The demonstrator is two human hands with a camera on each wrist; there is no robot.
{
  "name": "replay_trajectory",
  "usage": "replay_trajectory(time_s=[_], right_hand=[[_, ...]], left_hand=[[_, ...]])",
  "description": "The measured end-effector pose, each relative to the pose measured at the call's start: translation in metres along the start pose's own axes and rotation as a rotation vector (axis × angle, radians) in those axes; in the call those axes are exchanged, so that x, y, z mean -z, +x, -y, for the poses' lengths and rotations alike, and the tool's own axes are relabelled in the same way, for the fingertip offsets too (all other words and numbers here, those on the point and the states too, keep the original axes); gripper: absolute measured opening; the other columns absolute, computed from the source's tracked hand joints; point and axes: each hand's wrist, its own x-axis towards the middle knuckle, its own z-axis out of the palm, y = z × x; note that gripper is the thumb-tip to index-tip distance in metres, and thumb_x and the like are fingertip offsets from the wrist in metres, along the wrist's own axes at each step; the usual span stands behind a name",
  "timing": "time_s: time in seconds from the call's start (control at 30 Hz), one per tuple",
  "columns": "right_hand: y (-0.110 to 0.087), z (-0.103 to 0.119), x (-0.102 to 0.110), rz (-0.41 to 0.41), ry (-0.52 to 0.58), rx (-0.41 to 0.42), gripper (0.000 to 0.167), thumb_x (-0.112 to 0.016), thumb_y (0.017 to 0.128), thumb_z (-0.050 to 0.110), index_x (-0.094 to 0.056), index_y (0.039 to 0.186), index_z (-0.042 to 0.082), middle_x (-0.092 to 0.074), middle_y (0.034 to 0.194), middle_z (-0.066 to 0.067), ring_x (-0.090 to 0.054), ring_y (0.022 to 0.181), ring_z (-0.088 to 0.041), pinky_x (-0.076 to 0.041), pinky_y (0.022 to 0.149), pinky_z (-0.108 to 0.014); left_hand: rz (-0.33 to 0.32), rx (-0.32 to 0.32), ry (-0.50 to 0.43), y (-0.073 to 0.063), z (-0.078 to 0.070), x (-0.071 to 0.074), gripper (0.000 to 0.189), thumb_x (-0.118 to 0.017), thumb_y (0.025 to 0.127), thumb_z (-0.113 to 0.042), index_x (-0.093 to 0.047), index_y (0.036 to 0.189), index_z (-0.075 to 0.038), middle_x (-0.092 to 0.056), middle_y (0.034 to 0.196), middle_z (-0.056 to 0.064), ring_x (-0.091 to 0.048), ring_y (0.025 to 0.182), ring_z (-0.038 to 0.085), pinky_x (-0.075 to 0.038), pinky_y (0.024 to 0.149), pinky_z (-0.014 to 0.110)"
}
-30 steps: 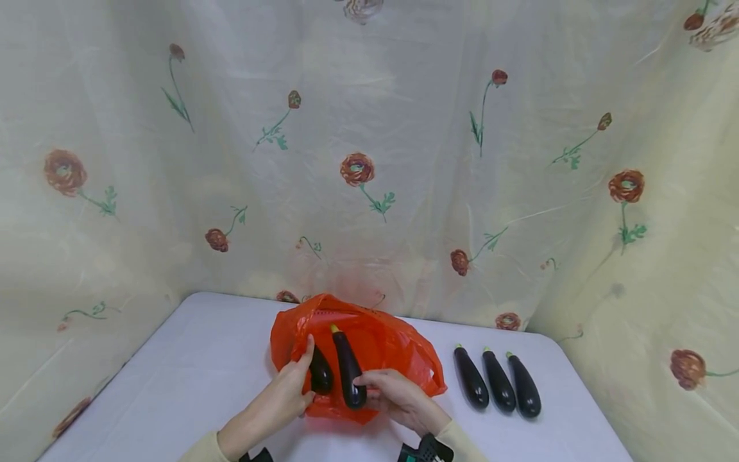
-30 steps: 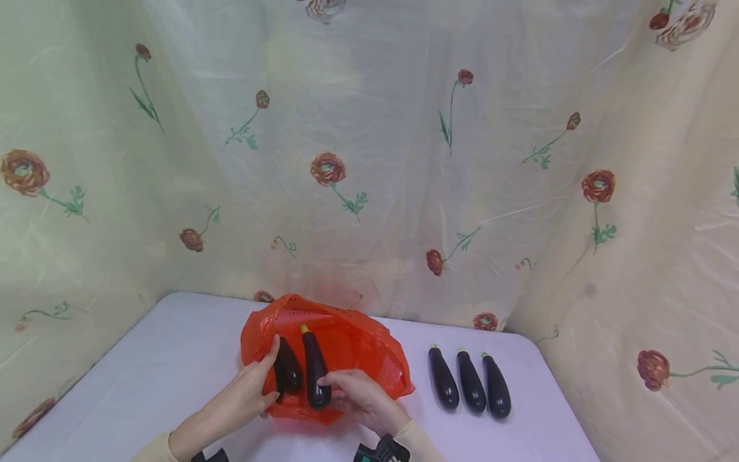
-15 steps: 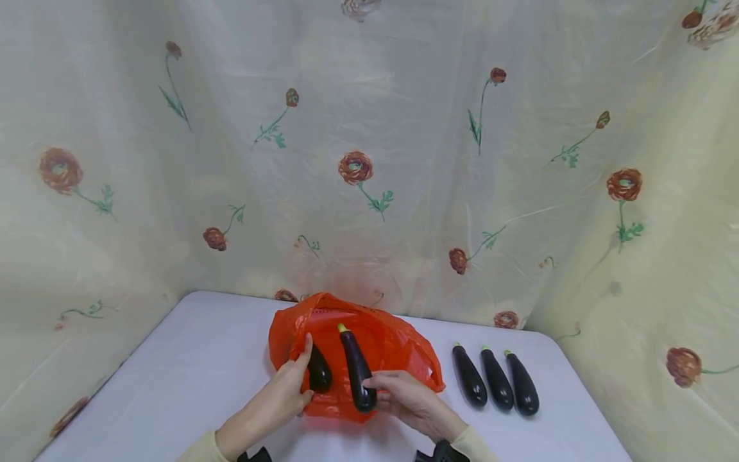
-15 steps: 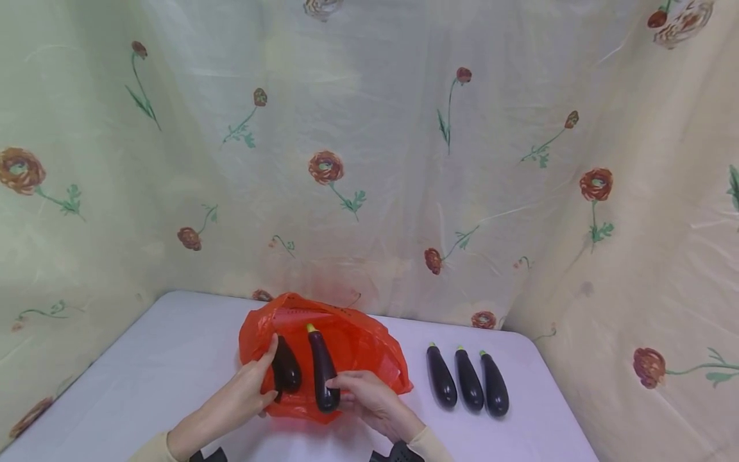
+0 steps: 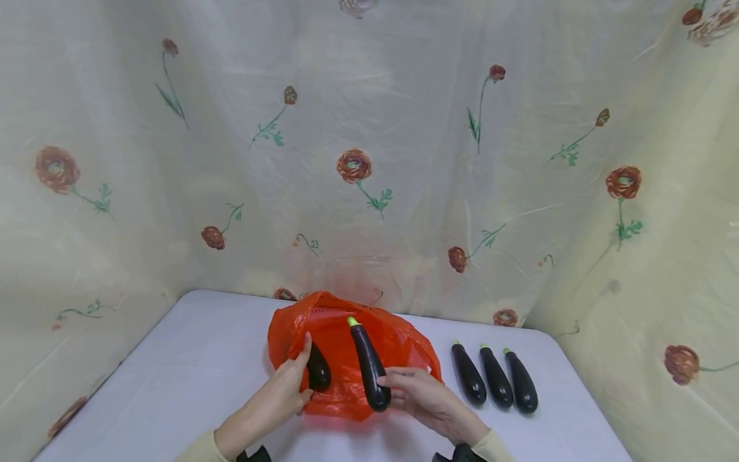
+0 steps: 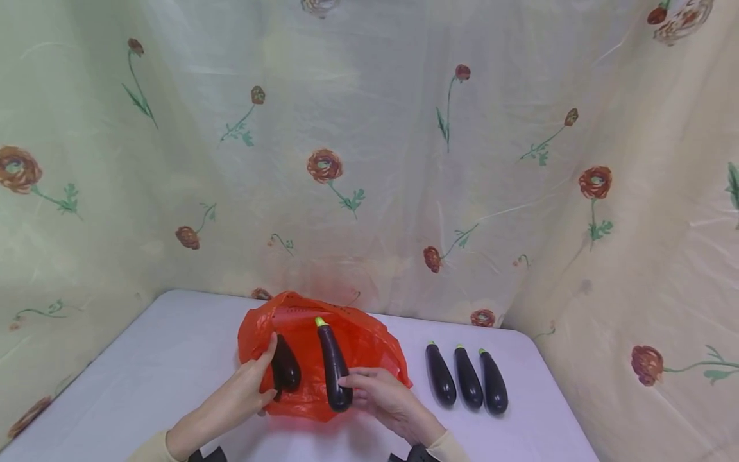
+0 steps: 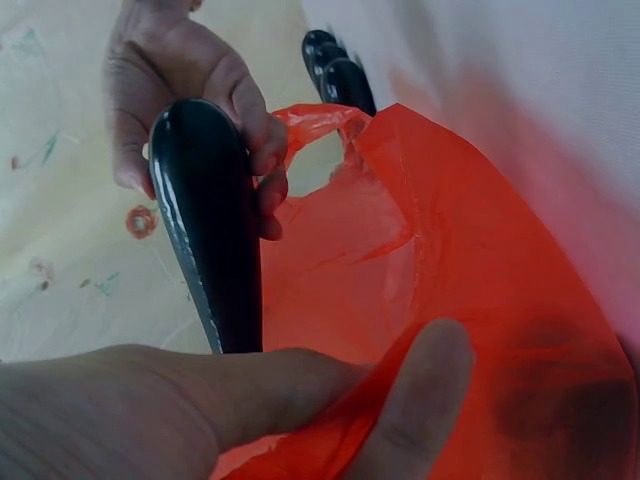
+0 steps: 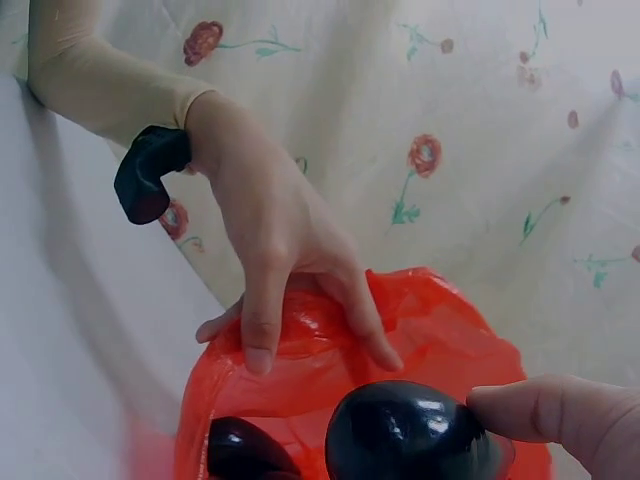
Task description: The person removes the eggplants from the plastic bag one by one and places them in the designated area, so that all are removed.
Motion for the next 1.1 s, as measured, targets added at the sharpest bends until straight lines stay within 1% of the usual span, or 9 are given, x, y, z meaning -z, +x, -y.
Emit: replay_trajectory(time_s=[0.07,0.13,0.3,0.4,0.6,0.93,1.1], right_hand=[[-0.002,0.001,0.001,0.010,0.012,0.007,0.043,-0.064,0.091,0.019,-0.055,0.125,-0.006,-0.068,0.104,-0.008,-0.067,0.089,-0.018,-0.053,0.093,-0.038],[-0.004,0.002,0.001,0.021,0.025,0.016,0.044,-0.064,0.091,0.018,-0.054,0.125,-0.007,-0.069,0.103,-0.008,-0.067,0.089,-0.018,-0.053,0.093,-0.037],[-0.011,0.007,0.003,0.013,0.030,0.022,0.048,-0.065,0.090,0.018,-0.052,0.129,-0.008,-0.069,0.103,-0.008,-0.067,0.088,-0.018,-0.054,0.090,-0.034],[-0.016,0.012,0.005,-0.004,0.025,0.019,0.050,-0.065,0.090,0.019,-0.051,0.130,-0.008,-0.069,0.103,-0.008,-0.067,0.089,-0.017,-0.054,0.090,-0.034],[-0.024,0.019,0.011,-0.016,0.034,0.044,0.052,-0.066,0.090,0.018,-0.048,0.131,-0.009,-0.067,0.102,-0.007,-0.067,0.089,-0.017,-0.055,0.089,-0.033],[-0.039,0.028,0.029,-0.062,-0.001,0.052,0.063,-0.065,0.092,0.022,-0.039,0.140,-0.009,-0.064,0.117,-0.011,-0.065,0.097,-0.021,-0.052,0.095,-0.036],[-0.045,0.029,0.042,-0.076,-0.016,0.060,0.064,-0.063,0.093,0.023,-0.035,0.142,-0.009,-0.063,0.119,-0.011,-0.064,0.098,-0.021,-0.052,0.095,-0.035]], left_hand=[[-0.005,-0.013,0.008,-0.001,0.001,0.000,0.101,-0.067,0.082,0.009,0.005,0.152,0.003,-0.050,0.080,0.010,-0.052,0.051,0.011,-0.048,0.050,0.022],[-0.016,-0.027,0.017,-0.001,0.001,-0.001,0.101,-0.067,0.081,0.010,0.005,0.152,0.004,-0.048,0.078,0.008,-0.051,0.050,0.011,-0.046,0.049,0.022],[-0.032,-0.042,0.026,-0.003,-0.001,-0.001,0.101,-0.067,0.081,0.010,0.004,0.151,0.005,-0.046,0.075,0.007,-0.049,0.048,0.010,-0.045,0.048,0.021],[-0.031,-0.045,0.024,-0.004,-0.001,0.000,0.101,-0.067,0.081,0.010,0.004,0.152,0.004,-0.046,0.074,0.007,-0.049,0.048,0.010,-0.045,0.048,0.021],[-0.016,-0.037,0.003,-0.003,-0.002,0.001,0.102,-0.067,0.082,0.009,0.007,0.152,0.002,-0.046,0.074,0.007,-0.049,0.047,0.011,-0.045,0.048,0.022],[-0.018,-0.038,0.009,-0.003,-0.002,0.000,0.102,-0.066,0.082,0.010,0.008,0.151,0.003,-0.047,0.073,0.006,-0.050,0.047,0.011,-0.045,0.047,0.022],[-0.017,-0.043,0.013,-0.003,-0.002,0.000,0.100,-0.066,0.082,0.009,0.007,0.151,0.004,-0.047,0.073,0.006,-0.050,0.048,0.011,-0.045,0.048,0.021]])
